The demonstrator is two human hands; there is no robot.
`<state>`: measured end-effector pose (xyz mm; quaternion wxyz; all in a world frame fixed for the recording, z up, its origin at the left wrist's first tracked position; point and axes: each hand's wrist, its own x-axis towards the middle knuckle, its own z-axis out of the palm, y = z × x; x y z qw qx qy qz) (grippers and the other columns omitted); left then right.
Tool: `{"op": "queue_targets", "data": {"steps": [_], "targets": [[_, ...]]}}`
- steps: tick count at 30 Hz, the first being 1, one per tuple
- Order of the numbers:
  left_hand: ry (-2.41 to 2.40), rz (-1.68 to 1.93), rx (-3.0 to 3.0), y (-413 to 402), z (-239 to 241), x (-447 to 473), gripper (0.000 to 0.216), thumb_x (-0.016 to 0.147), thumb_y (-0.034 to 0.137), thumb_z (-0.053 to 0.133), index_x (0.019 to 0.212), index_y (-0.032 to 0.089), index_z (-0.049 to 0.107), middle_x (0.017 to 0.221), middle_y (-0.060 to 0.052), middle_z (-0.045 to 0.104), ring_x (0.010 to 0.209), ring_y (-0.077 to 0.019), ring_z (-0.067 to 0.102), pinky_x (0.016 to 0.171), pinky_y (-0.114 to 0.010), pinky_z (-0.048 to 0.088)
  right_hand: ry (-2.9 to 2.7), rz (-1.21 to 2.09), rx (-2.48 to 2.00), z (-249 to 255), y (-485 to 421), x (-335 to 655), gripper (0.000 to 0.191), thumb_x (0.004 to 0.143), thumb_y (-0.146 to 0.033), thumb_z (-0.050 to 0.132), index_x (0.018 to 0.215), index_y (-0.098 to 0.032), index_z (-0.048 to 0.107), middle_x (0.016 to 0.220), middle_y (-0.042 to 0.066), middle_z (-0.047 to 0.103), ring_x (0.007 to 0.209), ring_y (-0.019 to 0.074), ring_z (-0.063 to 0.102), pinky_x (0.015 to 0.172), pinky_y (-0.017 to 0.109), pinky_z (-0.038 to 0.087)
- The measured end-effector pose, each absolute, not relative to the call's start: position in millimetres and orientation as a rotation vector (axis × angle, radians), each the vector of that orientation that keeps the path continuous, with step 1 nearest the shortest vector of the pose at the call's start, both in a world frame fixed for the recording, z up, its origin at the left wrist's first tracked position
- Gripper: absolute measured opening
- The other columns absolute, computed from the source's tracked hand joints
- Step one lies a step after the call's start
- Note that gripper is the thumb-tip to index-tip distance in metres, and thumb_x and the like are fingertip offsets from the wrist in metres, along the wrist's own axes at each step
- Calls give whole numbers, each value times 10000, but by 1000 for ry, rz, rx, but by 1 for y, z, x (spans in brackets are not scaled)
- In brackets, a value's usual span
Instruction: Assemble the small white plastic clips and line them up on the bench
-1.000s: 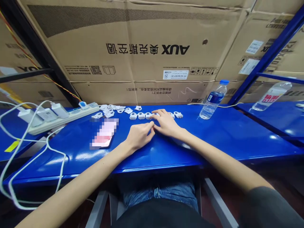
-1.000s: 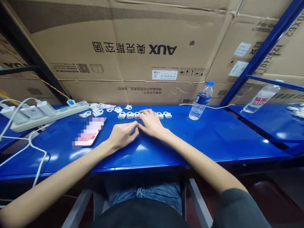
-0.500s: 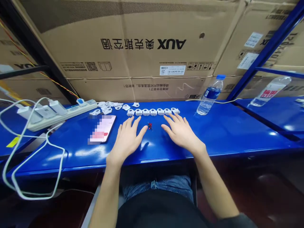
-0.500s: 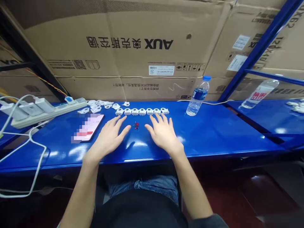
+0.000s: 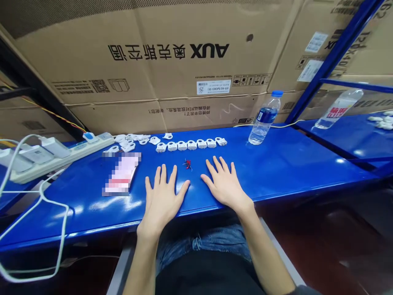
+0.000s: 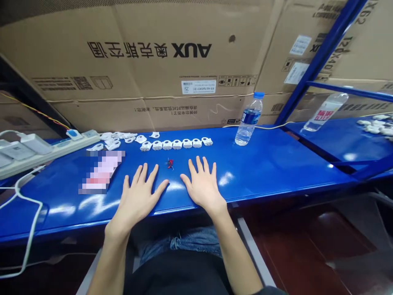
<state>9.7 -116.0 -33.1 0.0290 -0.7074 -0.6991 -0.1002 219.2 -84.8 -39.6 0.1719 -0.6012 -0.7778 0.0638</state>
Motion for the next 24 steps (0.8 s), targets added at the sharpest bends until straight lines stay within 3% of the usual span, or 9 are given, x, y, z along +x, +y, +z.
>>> {"op": "queue_targets", "data": {"steps": [8, 17, 21, 24], "targets": [[-2144, -216, -2169, -119, -27, 14, 726, 1070, 603, 353, 1661, 182, 372, 1720, -219, 294, 1620, -398, 237, 1259, -691, 251, -2280, 265, -1847, -20, -91, 216, 693, 1111, -566, 290, 1690, -186, 299, 1760, 138, 207, 1650, 367, 118, 1307, 677, 98], [-2161, -348, -2200, -120, -30, 14, 711, 1054, 573, 419, 1641, 171, 418, 1717, -219, 298, 1617, -409, 242, 1264, -709, 217, -2282, 322, -1870, -17, -92, 214, 691, 1113, -557, 293, 1699, -192, 268, 1773, 129, 164, 1655, 364, 80, 1312, 660, 72], [-2273, -717, -2283, -117, -26, 8, 775, 994, 574, 552, 1644, 181, 400, 1718, -213, 310, 1629, -409, 198, 1278, -729, 102, -2233, 452, -1777, -18, -88, 223, 702, 1097, -578, 348, 1677, -182, 335, 1767, 122, 196, 1658, 351, 74, 1312, 665, 16], [-2425, -1469, -2207, -110, -9, 4, 874, 938, 609, 641, 1663, 224, 341, 1704, -190, 367, 1621, -374, 252, 1310, -658, 137, -1985, 713, -1566, -6, -87, 232, 730, 1071, -661, 322, 1664, -237, 371, 1758, 69, 247, 1655, 290, 150, 1338, 609, 46]]}}
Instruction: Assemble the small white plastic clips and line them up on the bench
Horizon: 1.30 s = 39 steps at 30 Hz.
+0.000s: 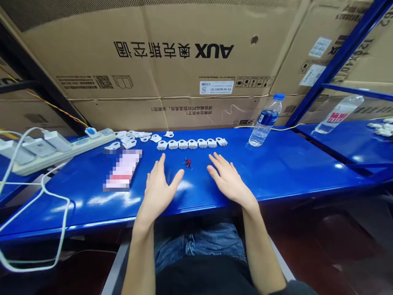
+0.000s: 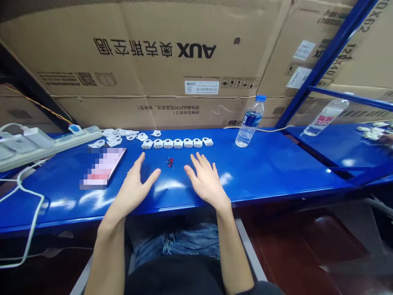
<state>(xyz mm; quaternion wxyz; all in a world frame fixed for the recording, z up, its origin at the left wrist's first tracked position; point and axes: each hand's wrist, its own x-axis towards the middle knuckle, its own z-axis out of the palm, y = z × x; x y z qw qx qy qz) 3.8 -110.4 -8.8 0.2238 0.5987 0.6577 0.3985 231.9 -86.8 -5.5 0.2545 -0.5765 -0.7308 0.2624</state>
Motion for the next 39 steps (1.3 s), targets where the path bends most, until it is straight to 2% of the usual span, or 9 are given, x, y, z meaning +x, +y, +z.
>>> {"op": "queue_targets", "data": {"steps": [4, 7, 12, 20, 25, 30, 33, 36, 39], "targets": [[1157, 1548, 1127, -105, 21, 7, 671, 995, 597, 551, 1586, 298, 442, 1643, -111, 488, 1581, -292, 372, 1304, -577, 269, -1351, 924, -1038, 28, -92, 227, 712, 1074, -658, 238, 1699, -316, 234, 1762, 6, 256, 1632, 205, 247, 1335, 515, 226], [683, 1643, 792, -107, 28, 14, 632, 1028, 616, 387, 1564, 292, 470, 1648, -96, 487, 1565, -287, 404, 1250, -573, 384, -973, 1122, -684, 41, -97, 215, 689, 1070, -623, 118, 1678, -337, 271, 1728, -7, 347, 1592, 194, 349, 1284, 518, 355], [513, 1690, 258, -111, 11, 21, 632, 1036, 455, 358, 1638, 265, 324, 1634, -102, 504, 1504, -230, 499, 1207, -497, 466, -455, 1440, -590, 22, -95, 200, 687, 1042, -587, 215, 1625, -264, 385, 1645, 69, 485, 1508, 233, 491, 1243, 565, 411], [521, 1705, 36, -115, 0, 31, 662, 1024, 472, 402, 1650, 290, 288, 1629, -122, 504, 1475, -249, 535, 1187, -525, 477, 4, 1578, -487, -1, -91, 188, 672, 1024, -594, 346, 1593, -239, 387, 1580, 90, 549, 1429, 219, 577, 1203, 519, 466], [603, 1731, 42, -119, 2, 39, 712, 1005, 495, 423, 1662, 272, 264, 1651, -124, 470, 1501, -253, 500, 1194, -523, 472, 3, 1591, -530, -5, -90, 188, 735, 1016, -619, 347, 1615, -192, 348, 1605, 114, 511, 1453, 214, 546, 1207, 461, 458], [907, 1758, 321, -115, -1, 47, 696, 1019, 494, 359, 1677, 340, 192, 1734, -95, 327, 1542, -267, 445, 1177, -503, 500, -472, 1589, -798, -11, -83, 200, 766, 1034, -594, 59, 1677, -230, 262, 1672, 141, 425, 1505, 256, 490, 1203, 584, 422], [1224, 1697, 776, -102, 3, 46, 678, 1035, 480, 397, 1666, 371, 176, 1749, -87, 296, 1569, -267, 399, 1209, -506, 465, -986, 1481, -1057, 0, -65, 215, 823, 1020, -477, -99, 1681, -196, 303, 1639, 175, 472, 1502, 282, 493, 1167, 607, 453], [1306, 1756, 1114, -87, 20, 37, 686, 1032, 542, 496, 1646, 386, 233, 1724, -67, 358, 1584, -261, 370, 1266, -511, 384, -1297, 1223, -1073, 32, -46, 231, 775, 1042, -490, -14, 1675, -211, 336, 1568, 160, 561, 1475, 306, 520, 1174, 616, 442], [1318, 1641, 1386, -82, 40, 24, 628, 1050, 563, 485, 1625, 351, 347, 1686, -67, 430, 1592, -263, 353, 1310, -513, 289, -1251, 1091, -948, 66, -41, 236, 732, 1062, -550, 81, 1691, -235, 285, 1634, 117, 495, 1511, 299, 469, 1198, 602, 421]]}}
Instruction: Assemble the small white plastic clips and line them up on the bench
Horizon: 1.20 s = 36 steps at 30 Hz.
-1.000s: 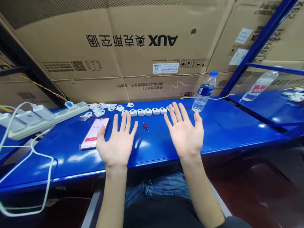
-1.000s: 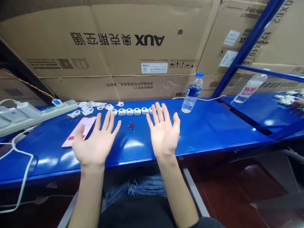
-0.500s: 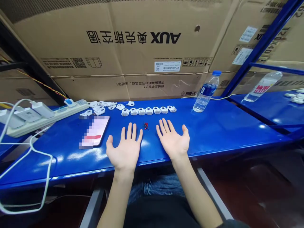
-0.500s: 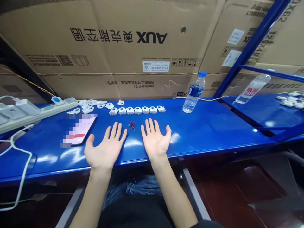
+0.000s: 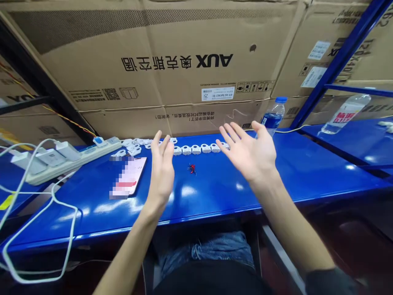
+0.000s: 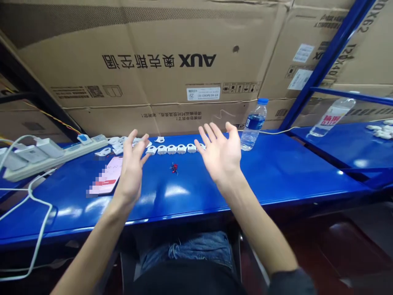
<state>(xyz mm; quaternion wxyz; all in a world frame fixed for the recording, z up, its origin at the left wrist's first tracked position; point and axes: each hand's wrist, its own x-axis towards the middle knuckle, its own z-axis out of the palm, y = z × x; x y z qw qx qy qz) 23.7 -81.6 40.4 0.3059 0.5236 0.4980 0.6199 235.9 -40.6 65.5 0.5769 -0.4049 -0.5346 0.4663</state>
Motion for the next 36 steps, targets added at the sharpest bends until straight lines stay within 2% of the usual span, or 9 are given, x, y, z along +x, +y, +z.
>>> {"op": "queue_targets", "data": {"steps": [4, 7, 10, 18, 23, 27, 31, 34, 36], "targets": [[1528, 1210, 1845, -91, 36, 7, 681, 1013, 602, 539, 1597, 261, 464, 1688, -122, 424, 1612, -338, 290, 1335, -579, 123, -1505, 996, -998, 68, -57, 226, 719, 1054, -678, 211, 1693, -349, 242, 1752, -1, 293, 1605, 281, 314, 1269, 584, 336], [1623, 950, 2063, -100, 12, -2, 794, 1011, 599, 526, 1681, 236, 305, 1725, -154, 338, 1625, -352, 249, 1320, -623, 111, -1987, 811, -1277, 36, -74, 224, 911, 978, -745, 453, 1701, -226, 257, 1786, 77, 139, 1662, 297, 101, 1339, 576, 129], [1654, 726, 2236, -102, -11, -10, 797, 1027, 585, 481, 1702, 239, 238, 1735, -144, 312, 1632, -325, 236, 1324, -614, 105, -2327, 611, -1431, 3, -84, 229, 887, 1009, -719, 422, 1698, -182, 269, 1780, 103, 116, 1664, 316, 27, 1332, 619, 12], [1756, 441, 2353, -96, -27, -14, 747, 1018, 614, 462, 1651, 224, 391, 1738, -162, 283, 1634, -353, 214, 1304, -662, 108, -2551, 448, -1518, -14, -81, 232, 856, 1034, -736, 325, 1697, -197, 267, 1771, 108, 137, 1660, 337, 38, 1318, 657, 2], [1686, 352, 2426, -88, -12, -23, 727, 980, 660, 505, 1581, 251, 510, 1676, -169, 426, 1586, -384, 335, 1279, -651, 210, -2517, 425, -1491, -12, -78, 234, 818, 1035, -714, 363, 1678, -210, 331, 1762, 131, 207, 1656, 349, 104, 1310, 677, 74], [1478, 378, 2566, -64, 13, -30, 576, 971, 561, 549, 1456, 260, 624, 1442, -156, 655, 1293, -372, 628, 1164, -560, 416, -2394, 187, -1456, 2, -46, 252, 699, 1061, -552, 403, 1660, -194, 365, 1760, 139, 239, 1647, 343, 161, 1314, 635, 158], [1355, 309, 2753, -38, 33, -23, 407, 950, 418, 592, 1296, 228, 690, 1237, -140, 696, 1163, -343, 646, 1016, -476, 505, -2316, -64, -1456, 19, 17, 285, 683, 994, -289, 479, 1641, -104, 367, 1714, 208, 318, 1585, 386, 306, 1282, 595, 280], [1212, 235, 2789, -25, 37, -15, 322, 888, 351, 653, 1179, 231, 721, 1193, -110, 690, 1124, -312, 646, 958, -419, 522, -2422, 11, -1502, 22, 62, 308, 709, 932, -176, 498, 1627, -93, 385, 1603, 235, 478, 1453, 395, 495, 1181, 560, 434], [1148, 196, 2783, -19, 35, -11, 259, 883, 300, 626, 1109, 231, 733, 1181, -92, 690, 1098, -284, 653, 933, -393, 526, -2471, 66, -1507, 18, 81, 316, 673, 911, -131, 496, 1583, -107, 461, 1552, 213, 541, 1406, 364, 545, 1165, 514, 458]]}}
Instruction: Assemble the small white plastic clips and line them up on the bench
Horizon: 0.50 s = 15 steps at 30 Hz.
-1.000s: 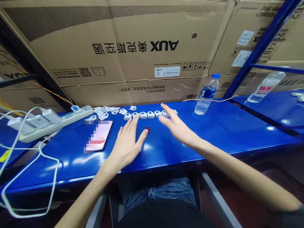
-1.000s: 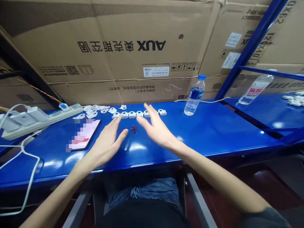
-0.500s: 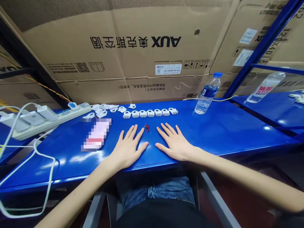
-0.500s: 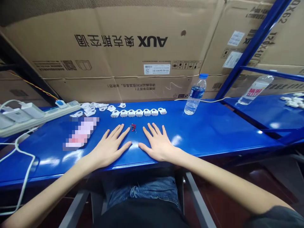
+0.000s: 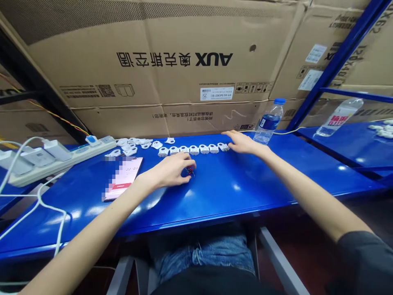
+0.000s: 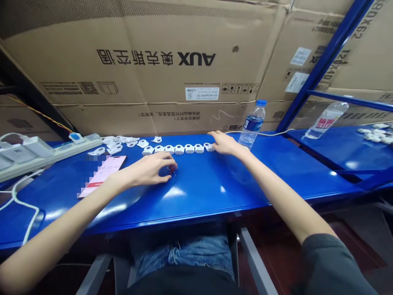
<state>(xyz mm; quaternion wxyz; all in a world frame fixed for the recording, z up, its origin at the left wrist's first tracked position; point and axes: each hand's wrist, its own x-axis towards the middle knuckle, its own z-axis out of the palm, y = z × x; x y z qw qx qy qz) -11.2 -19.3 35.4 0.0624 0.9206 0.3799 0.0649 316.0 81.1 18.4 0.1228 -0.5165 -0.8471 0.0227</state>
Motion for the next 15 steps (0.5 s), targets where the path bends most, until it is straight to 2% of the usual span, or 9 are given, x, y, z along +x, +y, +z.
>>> {"op": "queue_targets", "data": {"steps": [3, 7, 10, 15], "targets": [[1096, 245, 2768, -13, 30, -10, 212, 880, 270, 600, 1026, 220, 745, 1158, -86, 692, 1074, -267, 654, 930, -389, 529, -2409, 90, -1473, 9, 93, 318, 604, 907, -105, 469, 1505, -131, 554, 1507, 161, 594, 1347, 297, 594, 1157, 440, 475], [1055, 320, 2755, -10, 21, -10, 221, 901, 290, 596, 1044, 223, 751, 1189, -96, 666, 1136, -271, 628, 988, -403, 521, -2266, 58, -1434, -3, 93, 317, 540, 898, -99, 436, 1394, -139, 646, 1443, 142, 639, 1309, 280, 611, 1156, 428, 476], [1024, 338, 2730, -11, 17, -9, 228, 912, 275, 588, 1069, 236, 748, 1197, -85, 652, 1148, -255, 615, 1001, -394, 517, -2295, 108, -1414, -7, 91, 322, 536, 891, -106, 444, 1386, -125, 651, 1418, 151, 657, 1264, 279, 639, 1141, 429, 486], [989, 448, 2694, -14, 16, -4, 167, 908, 243, 586, 950, 221, 746, 1156, -91, 653, 1140, -261, 596, 986, -413, 522, -2396, 206, -1376, -4, 84, 332, 548, 892, -105, 477, 1422, -105, 617, 1434, 164, 665, 1263, 283, 664, 1147, 434, 489]]}}
